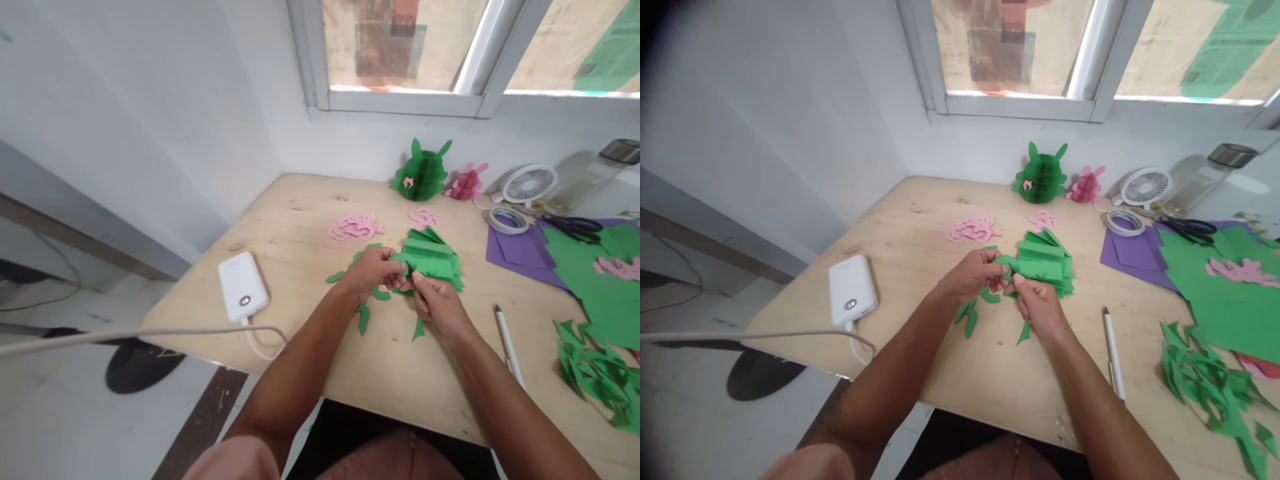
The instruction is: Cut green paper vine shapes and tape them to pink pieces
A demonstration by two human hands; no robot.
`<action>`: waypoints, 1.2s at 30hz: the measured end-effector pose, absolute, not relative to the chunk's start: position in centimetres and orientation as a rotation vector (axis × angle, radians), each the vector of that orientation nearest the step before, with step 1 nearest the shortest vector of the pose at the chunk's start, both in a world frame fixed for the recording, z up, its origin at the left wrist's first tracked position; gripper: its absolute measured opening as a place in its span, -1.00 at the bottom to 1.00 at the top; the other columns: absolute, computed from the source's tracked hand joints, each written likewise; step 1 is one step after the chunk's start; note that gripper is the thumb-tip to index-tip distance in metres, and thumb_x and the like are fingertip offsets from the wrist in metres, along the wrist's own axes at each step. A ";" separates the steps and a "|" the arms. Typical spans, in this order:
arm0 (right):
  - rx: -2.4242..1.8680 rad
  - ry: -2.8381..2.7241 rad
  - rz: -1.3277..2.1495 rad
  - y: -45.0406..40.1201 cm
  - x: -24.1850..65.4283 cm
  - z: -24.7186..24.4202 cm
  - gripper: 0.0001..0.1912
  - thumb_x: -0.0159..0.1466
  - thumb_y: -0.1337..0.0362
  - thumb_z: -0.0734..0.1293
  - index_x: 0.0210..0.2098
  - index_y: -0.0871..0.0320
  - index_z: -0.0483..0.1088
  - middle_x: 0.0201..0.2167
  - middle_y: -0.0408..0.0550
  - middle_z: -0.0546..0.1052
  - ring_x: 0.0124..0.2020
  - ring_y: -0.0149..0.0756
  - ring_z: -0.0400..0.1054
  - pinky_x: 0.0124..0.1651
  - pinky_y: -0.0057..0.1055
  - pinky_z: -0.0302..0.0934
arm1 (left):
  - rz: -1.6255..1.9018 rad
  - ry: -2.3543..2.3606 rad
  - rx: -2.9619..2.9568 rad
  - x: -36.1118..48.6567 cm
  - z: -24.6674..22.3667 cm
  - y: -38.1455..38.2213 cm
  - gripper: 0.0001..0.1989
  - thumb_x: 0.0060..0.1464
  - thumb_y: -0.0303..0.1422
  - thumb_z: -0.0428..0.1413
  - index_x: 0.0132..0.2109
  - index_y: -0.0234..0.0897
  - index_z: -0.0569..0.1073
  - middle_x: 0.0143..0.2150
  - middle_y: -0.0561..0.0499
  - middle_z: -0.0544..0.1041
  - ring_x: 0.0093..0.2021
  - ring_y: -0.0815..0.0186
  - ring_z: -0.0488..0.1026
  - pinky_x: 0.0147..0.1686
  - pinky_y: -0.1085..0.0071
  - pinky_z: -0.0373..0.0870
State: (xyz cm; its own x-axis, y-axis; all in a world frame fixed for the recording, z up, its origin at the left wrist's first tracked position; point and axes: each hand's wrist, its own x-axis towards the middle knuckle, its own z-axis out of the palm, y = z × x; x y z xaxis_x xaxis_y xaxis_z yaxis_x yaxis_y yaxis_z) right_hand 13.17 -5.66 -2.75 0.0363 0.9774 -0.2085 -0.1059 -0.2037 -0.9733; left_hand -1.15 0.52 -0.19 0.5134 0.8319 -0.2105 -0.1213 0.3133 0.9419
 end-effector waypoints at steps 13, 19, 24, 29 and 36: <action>-1.324 -1.021 1.358 -5.8 13.0 -2.3 -0.43 -0.02 -0.24 0.38 -0.55 0.22 0.37 -0.86 -0.35 0.06 -0.79 -0.60 -0.21 -0.69 -0.51 -0.34 | 0.719 0.781 1.093 -1.4 -0.3 0.7 -0.90 -0.12 -0.54 0.10 -0.52 -0.34 0.34 -0.66 0.09 0.44 -0.69 0.52 0.30 -0.60 0.56 0.24; -1.287 -0.982 1.400 -5.7 13.1 -2.7 -0.46 0.03 -0.20 0.38 -0.51 0.22 0.39 -0.85 -0.35 0.07 -0.78 -0.59 -0.21 -0.69 -0.52 -0.34 | 0.722 0.780 1.108 -1.4 -0.2 0.6 -0.91 -0.12 -0.53 0.09 -0.52 -0.34 0.34 -0.67 0.08 0.44 -0.70 0.52 0.30 -0.62 0.56 0.24; -1.288 -0.975 1.385 -5.7 13.1 -3.0 -0.46 0.04 -0.19 0.37 -0.51 0.23 0.40 -0.85 -0.36 0.07 -0.78 -0.59 -0.21 -0.69 -0.52 -0.34 | 0.720 0.772 1.112 -1.4 -0.3 0.7 -0.91 -0.13 -0.52 0.09 -0.52 -0.34 0.34 -0.66 0.08 0.44 -0.69 0.52 0.31 -0.62 0.57 0.23; -1.307 -1.007 1.372 -5.7 13.2 -2.8 -0.44 0.03 -0.22 0.37 -0.52 0.23 0.39 -0.86 -0.36 0.06 -0.78 -0.59 -0.21 -0.70 -0.52 -0.33 | 0.709 0.780 1.114 -1.4 -0.3 0.7 -0.91 -0.13 -0.51 0.10 -0.52 -0.33 0.33 -0.67 0.07 0.44 -0.69 0.52 0.30 -0.61 0.57 0.23; -1.310 -1.032 1.384 -5.7 13.2 -2.5 -0.46 0.03 -0.20 0.37 -0.53 0.21 0.38 -0.86 -0.36 0.06 -0.79 -0.59 -0.22 -0.69 -0.50 -0.34 | 0.691 0.800 1.114 -1.6 -0.1 0.7 -0.91 -0.13 -0.51 0.11 -0.51 -0.33 0.33 -0.67 0.08 0.43 -0.69 0.52 0.30 -0.60 0.57 0.23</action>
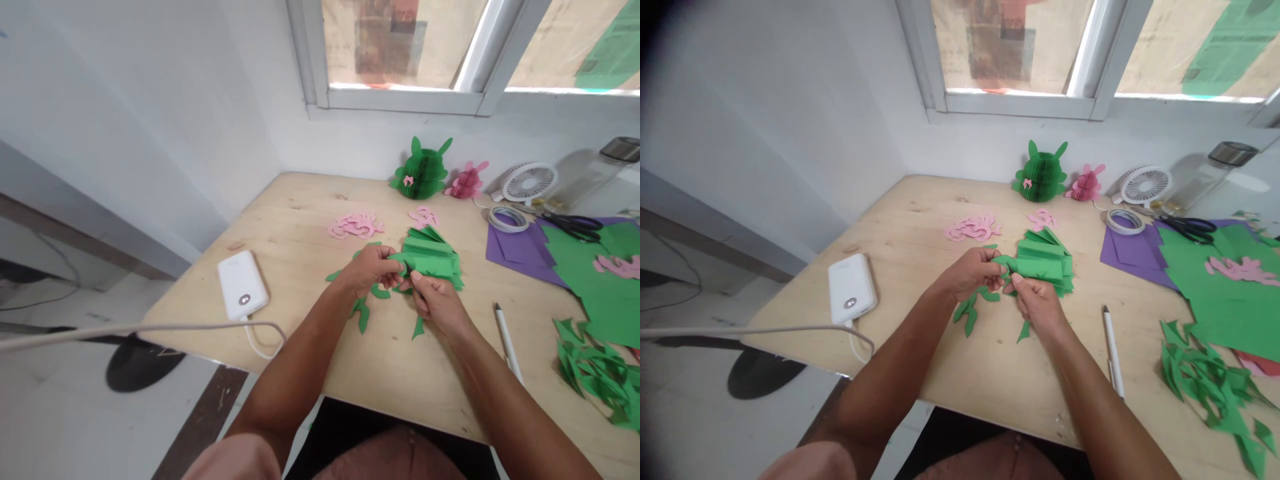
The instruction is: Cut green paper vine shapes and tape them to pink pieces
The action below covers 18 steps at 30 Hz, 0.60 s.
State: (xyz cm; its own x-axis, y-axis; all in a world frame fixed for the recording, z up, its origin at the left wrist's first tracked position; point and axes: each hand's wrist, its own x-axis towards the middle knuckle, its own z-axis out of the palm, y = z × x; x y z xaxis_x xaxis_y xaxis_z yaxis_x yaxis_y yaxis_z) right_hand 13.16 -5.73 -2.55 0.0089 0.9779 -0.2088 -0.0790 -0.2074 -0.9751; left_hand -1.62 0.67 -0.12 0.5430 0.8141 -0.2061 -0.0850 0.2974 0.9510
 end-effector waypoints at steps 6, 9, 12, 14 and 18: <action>-1.334 -1.046 1.348 -5.8 13.0 -2.2 -0.42 -0.02 -0.24 0.38 -0.56 0.22 0.39 -0.87 -0.35 0.05 -0.79 -0.59 -0.21 -0.68 -0.50 -0.34 | 0.677 0.807 1.128 -1.7 -0.3 0.8 -0.90 -0.13 -0.51 0.11 -0.51 -0.32 0.33 -0.66 0.08 0.44 -0.69 0.51 0.30 -0.62 0.57 0.21; -1.345 -1.065 1.334 -5.7 13.0 -2.1 -0.40 -0.05 -0.27 0.37 -0.57 0.22 0.39 -0.87 -0.35 0.05 -0.79 -0.59 -0.20 -0.68 -0.50 -0.32 | 0.676 0.800 1.134 -1.8 -0.3 0.8 -0.91 -0.13 -0.51 0.11 -0.51 -0.32 0.33 -0.66 0.08 0.44 -0.69 0.51 0.30 -0.61 0.56 0.22; -1.349 -1.066 1.333 -5.7 13.0 -2.1 -0.40 -0.07 -0.27 0.38 -0.58 0.22 0.39 -0.87 -0.36 0.04 -0.79 -0.59 -0.21 -0.68 -0.50 -0.32 | 0.680 0.794 1.139 -1.8 -0.3 0.8 -0.91 -0.13 -0.51 0.12 -0.50 -0.33 0.33 -0.66 0.08 0.43 -0.69 0.51 0.30 -0.62 0.56 0.22; -1.343 -1.061 1.329 -5.7 13.1 -2.3 -0.41 -0.05 -0.26 0.38 -0.58 0.22 0.39 -0.87 -0.36 0.04 -0.79 -0.59 -0.21 -0.68 -0.50 -0.32 | 0.679 0.790 1.138 -1.8 -0.3 0.9 -0.90 -0.13 -0.51 0.12 -0.50 -0.33 0.33 -0.66 0.08 0.44 -0.69 0.51 0.31 -0.62 0.57 0.21; -1.328 -1.041 1.331 -5.6 13.2 -2.8 -0.45 0.02 -0.21 0.37 -0.54 0.23 0.42 -0.86 -0.36 0.04 -0.78 -0.58 -0.22 -0.69 -0.50 -0.32 | 0.684 0.791 1.129 -1.6 -0.3 0.8 -0.91 -0.12 -0.49 0.13 -0.49 -0.34 0.34 -0.65 0.07 0.44 -0.68 0.51 0.31 -0.61 0.57 0.22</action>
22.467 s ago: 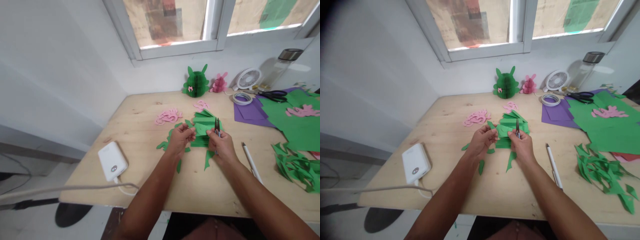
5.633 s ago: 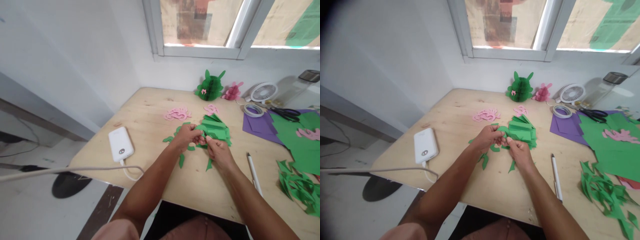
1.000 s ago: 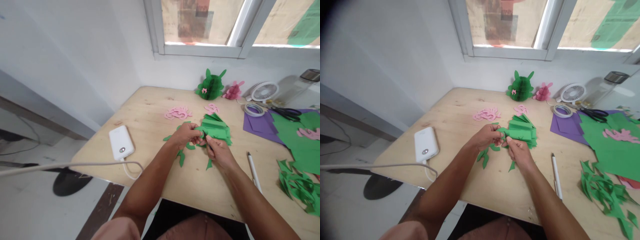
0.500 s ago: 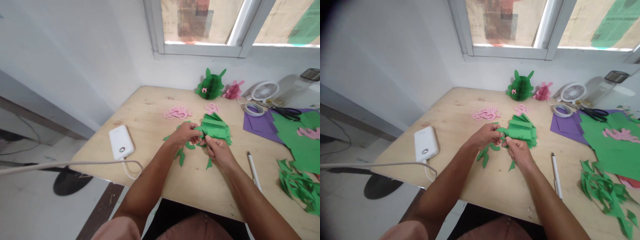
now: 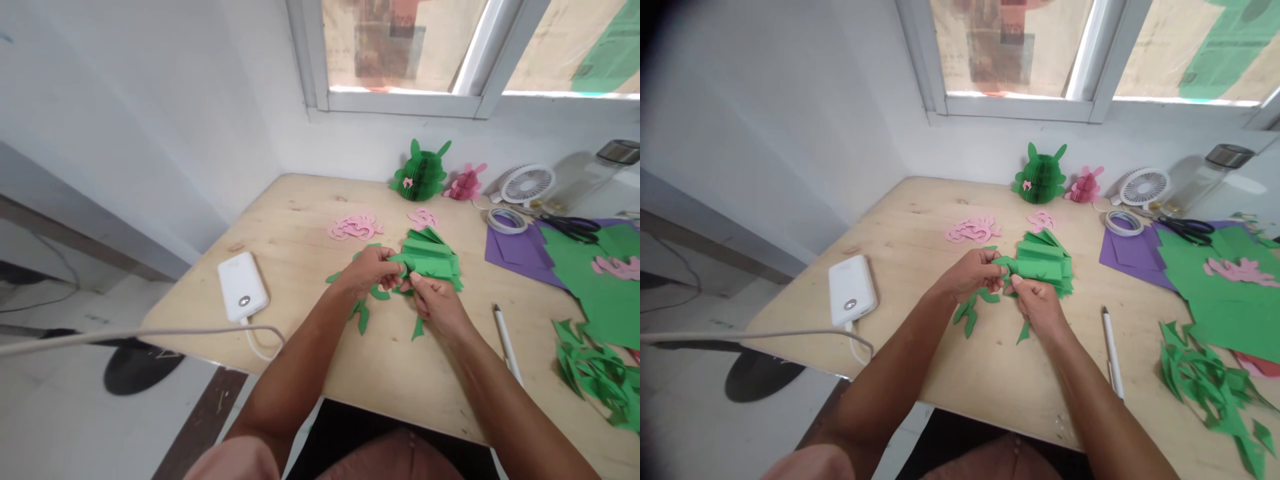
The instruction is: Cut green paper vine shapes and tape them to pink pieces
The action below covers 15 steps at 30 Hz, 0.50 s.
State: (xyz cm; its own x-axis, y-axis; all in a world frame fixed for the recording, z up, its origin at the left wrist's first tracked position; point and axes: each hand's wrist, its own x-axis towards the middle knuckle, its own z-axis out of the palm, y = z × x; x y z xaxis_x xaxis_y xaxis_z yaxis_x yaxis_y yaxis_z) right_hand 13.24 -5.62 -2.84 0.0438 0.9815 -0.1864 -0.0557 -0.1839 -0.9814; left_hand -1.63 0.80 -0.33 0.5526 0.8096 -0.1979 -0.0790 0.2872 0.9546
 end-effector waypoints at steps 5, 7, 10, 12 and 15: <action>-1.331 -0.995 1.294 -5.6 13.1 -2.6 -0.43 -0.03 -0.23 0.39 -0.56 0.22 0.39 -0.86 -0.36 0.03 -0.78 -0.58 -0.23 -0.69 -0.50 -0.34 | 0.730 0.793 1.110 -1.2 -0.4 0.6 -0.92 -0.13 -0.49 0.14 -0.47 -0.34 0.35 -0.63 0.08 0.45 -0.67 0.52 0.32 -0.61 0.57 0.23; -1.332 -0.973 1.282 -5.6 13.0 -2.4 -0.43 -0.06 -0.25 0.39 -0.59 0.19 0.36 -0.87 -0.36 0.04 -0.78 -0.58 -0.23 -0.69 -0.50 -0.34 | 0.730 0.786 1.105 -1.0 -0.6 0.6 -0.90 -0.12 -0.46 0.16 -0.46 -0.34 0.36 -0.62 0.08 0.46 -0.66 0.51 0.33 -0.61 0.57 0.24; -1.334 -0.965 1.269 -5.6 12.9 -2.3 -0.43 -0.07 -0.25 0.40 -0.61 0.18 0.33 -0.87 -0.35 0.04 -0.78 -0.58 -0.22 -0.69 -0.50 -0.34 | 0.727 0.790 1.084 -0.7 -0.8 0.5 -0.89 -0.13 -0.42 0.19 -0.45 -0.34 0.38 -0.61 0.09 0.46 -0.65 0.52 0.33 -0.60 0.57 0.24; -1.333 -0.965 1.264 -5.6 12.9 -2.4 -0.43 -0.06 -0.25 0.39 -0.59 0.19 0.35 -0.87 -0.36 0.03 -0.78 -0.58 -0.23 -0.69 -0.50 -0.34 | 0.753 0.793 1.054 -0.5 -0.9 0.5 -0.89 -0.14 -0.43 0.19 -0.46 -0.33 0.38 -0.61 0.10 0.46 -0.64 0.52 0.33 -0.61 0.57 0.23; -1.334 -0.965 1.261 -5.5 13.0 -2.5 -0.43 -0.05 -0.25 0.38 -0.57 0.21 0.37 -0.86 -0.37 0.02 -0.78 -0.58 -0.23 -0.69 -0.50 -0.34 | 0.804 0.778 1.013 -0.2 -1.0 0.3 -0.88 -0.15 -0.43 0.19 -0.45 -0.33 0.37 -0.61 0.10 0.46 -0.64 0.51 0.34 -0.62 0.57 0.21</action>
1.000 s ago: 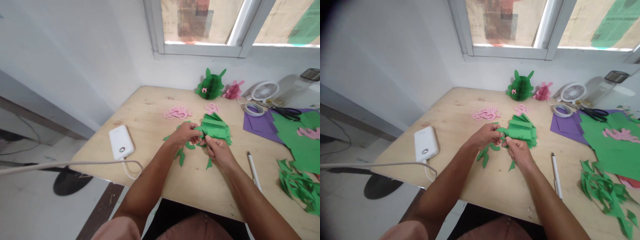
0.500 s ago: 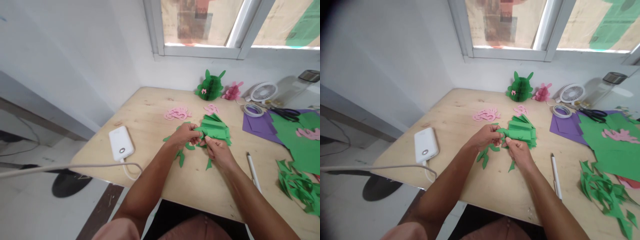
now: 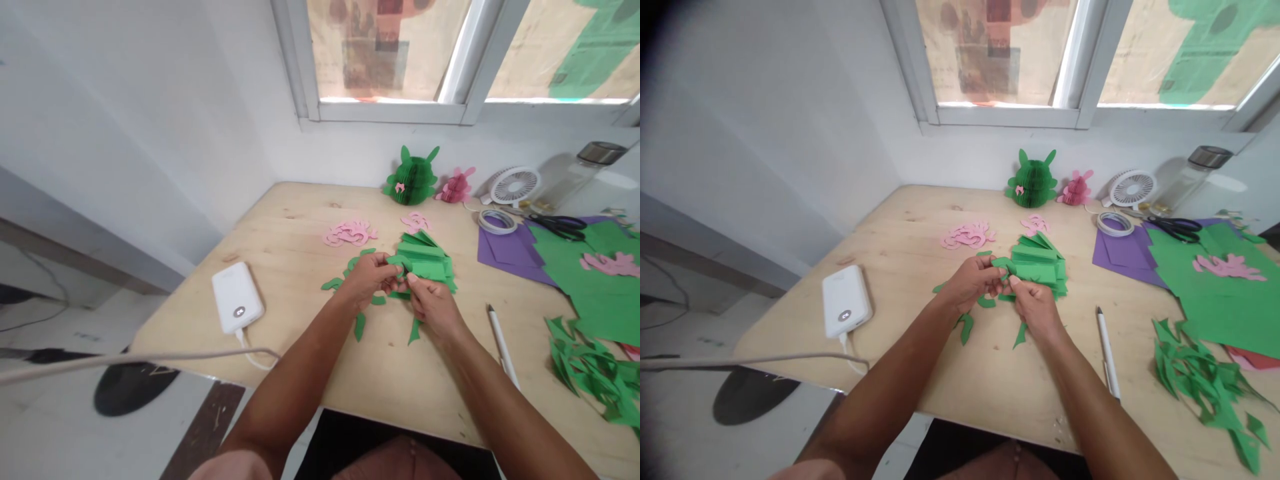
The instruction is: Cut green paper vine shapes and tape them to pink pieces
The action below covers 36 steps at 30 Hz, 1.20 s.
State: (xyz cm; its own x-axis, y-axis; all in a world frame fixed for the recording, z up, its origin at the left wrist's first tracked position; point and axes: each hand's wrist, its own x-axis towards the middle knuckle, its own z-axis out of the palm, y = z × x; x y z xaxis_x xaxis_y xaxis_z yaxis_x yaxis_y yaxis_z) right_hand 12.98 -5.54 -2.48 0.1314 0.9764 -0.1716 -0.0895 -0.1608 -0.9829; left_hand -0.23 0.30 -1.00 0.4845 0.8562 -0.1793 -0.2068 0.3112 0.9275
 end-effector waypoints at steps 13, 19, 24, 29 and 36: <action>-1.356 -0.967 1.255 -5.4 13.0 -2.8 -0.43 -0.02 -0.24 0.36 -0.53 0.22 0.41 -0.87 -0.37 0.01 -0.78 -0.57 -0.23 -0.68 -0.49 -0.33 | 0.875 0.813 0.925 0.1 -0.9 0.0 -0.76 -0.18 -0.38 0.23 -0.50 -0.30 0.27 -0.60 0.08 0.46 -0.65 0.52 0.33 -0.62 0.57 0.20; -1.352 -0.939 1.270 -5.5 13.0 -2.8 -0.41 -0.04 -0.25 0.38 -0.53 0.23 0.41 -0.86 -0.37 0.03 -0.78 -0.59 -0.22 -0.69 -0.50 -0.32 | 0.868 0.820 0.926 0.1 -1.1 0.1 -0.75 -0.18 -0.36 0.24 -0.50 -0.30 0.28 -0.61 0.09 0.45 -0.65 0.52 0.31 -0.62 0.57 0.19; -1.323 -0.873 1.357 -5.7 12.9 -2.6 -0.42 -0.04 -0.23 0.39 -0.51 0.24 0.40 -0.86 -0.38 0.05 -0.78 -0.61 -0.23 -0.70 -0.53 -0.34 | 0.890 0.774 0.928 0.1 -1.4 0.2 -0.74 -0.17 -0.36 0.25 -0.49 -0.30 0.28 -0.61 0.09 0.45 -0.66 0.52 0.31 -0.63 0.56 0.19; -1.280 -0.817 1.423 -5.7 12.9 -2.6 -0.46 -0.02 -0.20 0.41 -0.50 0.22 0.38 -0.85 -0.38 0.07 -0.79 -0.62 -0.22 -0.71 -0.55 -0.35 | 0.890 0.765 0.936 0.1 -1.5 0.2 -0.74 -0.17 -0.35 0.26 -0.50 -0.31 0.29 -0.61 0.09 0.45 -0.66 0.52 0.31 -0.63 0.57 0.19; -1.293 -0.854 1.400 -5.5 13.0 -2.9 -0.45 -0.01 -0.20 0.40 -0.49 0.23 0.38 -0.85 -0.38 0.06 -0.80 -0.61 -0.22 -0.72 -0.55 -0.33 | 0.893 0.762 0.925 0.1 -1.5 0.2 -0.74 -0.18 -0.34 0.26 -0.51 -0.32 0.30 -0.61 0.09 0.45 -0.67 0.53 0.31 -0.63 0.57 0.18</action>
